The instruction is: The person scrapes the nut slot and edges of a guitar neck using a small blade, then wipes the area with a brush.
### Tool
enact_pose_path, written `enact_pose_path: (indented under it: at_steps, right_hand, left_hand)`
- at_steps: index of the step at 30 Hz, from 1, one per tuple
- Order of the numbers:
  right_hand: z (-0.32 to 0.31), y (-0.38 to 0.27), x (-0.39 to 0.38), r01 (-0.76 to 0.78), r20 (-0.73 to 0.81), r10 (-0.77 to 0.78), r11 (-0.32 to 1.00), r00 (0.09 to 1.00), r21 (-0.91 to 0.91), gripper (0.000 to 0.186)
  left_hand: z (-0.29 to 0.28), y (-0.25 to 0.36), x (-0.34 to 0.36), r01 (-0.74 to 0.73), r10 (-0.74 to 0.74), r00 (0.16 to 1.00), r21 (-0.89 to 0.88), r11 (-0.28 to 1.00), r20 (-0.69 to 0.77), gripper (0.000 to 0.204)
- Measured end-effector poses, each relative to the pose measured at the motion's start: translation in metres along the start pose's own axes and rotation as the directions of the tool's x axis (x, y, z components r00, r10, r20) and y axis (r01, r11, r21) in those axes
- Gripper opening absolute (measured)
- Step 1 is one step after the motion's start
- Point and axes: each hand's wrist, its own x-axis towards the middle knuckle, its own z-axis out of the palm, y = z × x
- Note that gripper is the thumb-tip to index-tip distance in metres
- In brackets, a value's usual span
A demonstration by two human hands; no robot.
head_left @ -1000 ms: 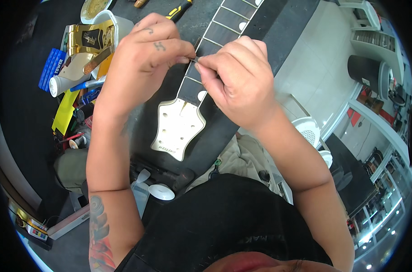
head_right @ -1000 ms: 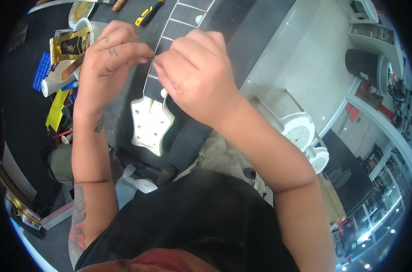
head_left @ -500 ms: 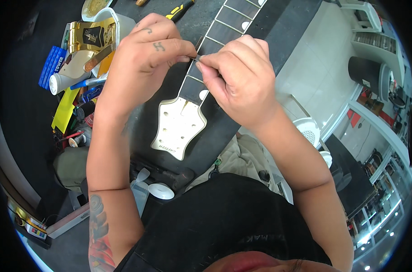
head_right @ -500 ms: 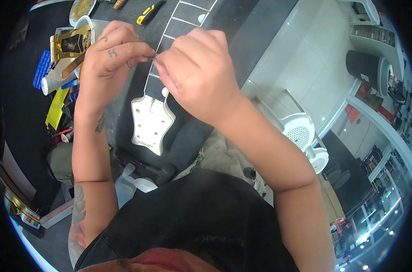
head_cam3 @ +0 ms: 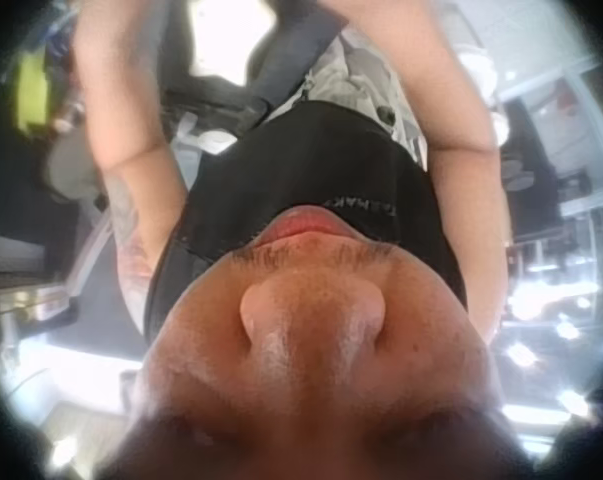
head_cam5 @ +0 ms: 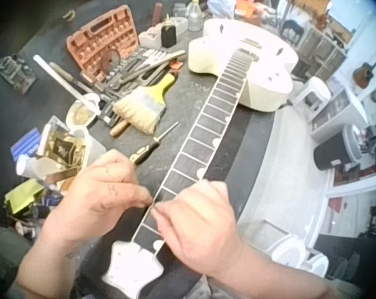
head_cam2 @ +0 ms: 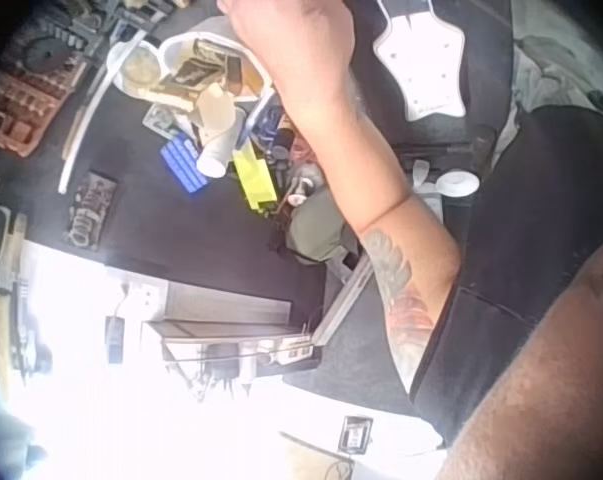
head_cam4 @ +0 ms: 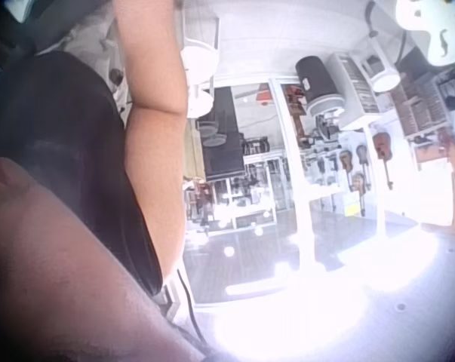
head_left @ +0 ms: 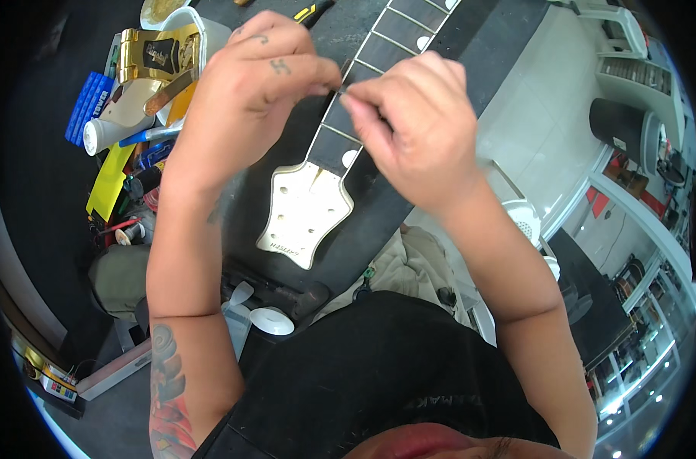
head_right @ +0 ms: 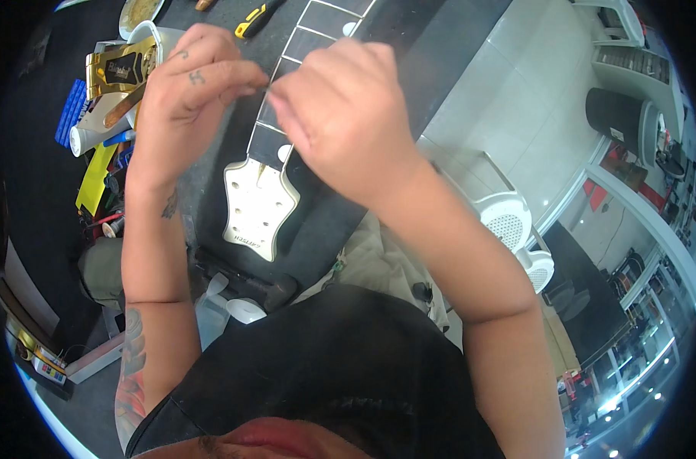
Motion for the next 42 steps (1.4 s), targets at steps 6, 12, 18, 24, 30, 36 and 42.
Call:
enact_pose_path:
  at_steps: [6,12,18,24,30,36,42]
  right_hand:
    - [-0.002,0.004,0.01,0.002,-0.031,-0.003,1.0,1.0,-0.017,0.018]
    - [-0.004,0.004,0.001,-0.007,-0.022,0.006,0.999,1.0,-0.044,0.022]
    - [-0.007,0.002,0.0,-0.008,0.026,0.008,1.0,1.0,0.002,0.024]
    - [-0.009,0.008,0.007,0.044,-0.034,-0.046,0.997,0.998,-0.064,0.022]
    - [-0.008,-0.003,-0.007,-0.017,0.037,0.016,0.999,0.999,0.03,0.024]
    - [-0.014,0.015,0.005,0.018,0.009,-0.018,0.997,1.0,-0.069,0.022]
    - [-0.013,-0.004,-0.011,-0.012,0.062,0.009,0.999,0.998,0.046,0.023]
  left_hand:
    - [0.004,0.004,0.009,0.06,-0.061,0.998,0.026,0.998,0.023,0.03]
    - [0.007,-0.003,0.003,-0.011,0.011,1.0,0.08,0.997,-0.006,0.029]
    - [0.006,0.001,0.002,0.022,-0.022,1.0,0.031,0.999,0.011,0.031]
    - [0.012,0.003,0.014,0.015,-0.012,1.0,0.129,0.992,-0.019,0.031]
    - [0.0,0.004,-0.001,0.028,-0.027,0.997,-0.02,0.999,0.073,0.03]
    - [0.012,0.007,0.021,-0.007,0.013,0.999,0.119,0.993,-0.052,0.03]
    - [0.0,0.008,0.0,-0.002,0.005,0.996,-0.034,0.999,0.085,0.03]
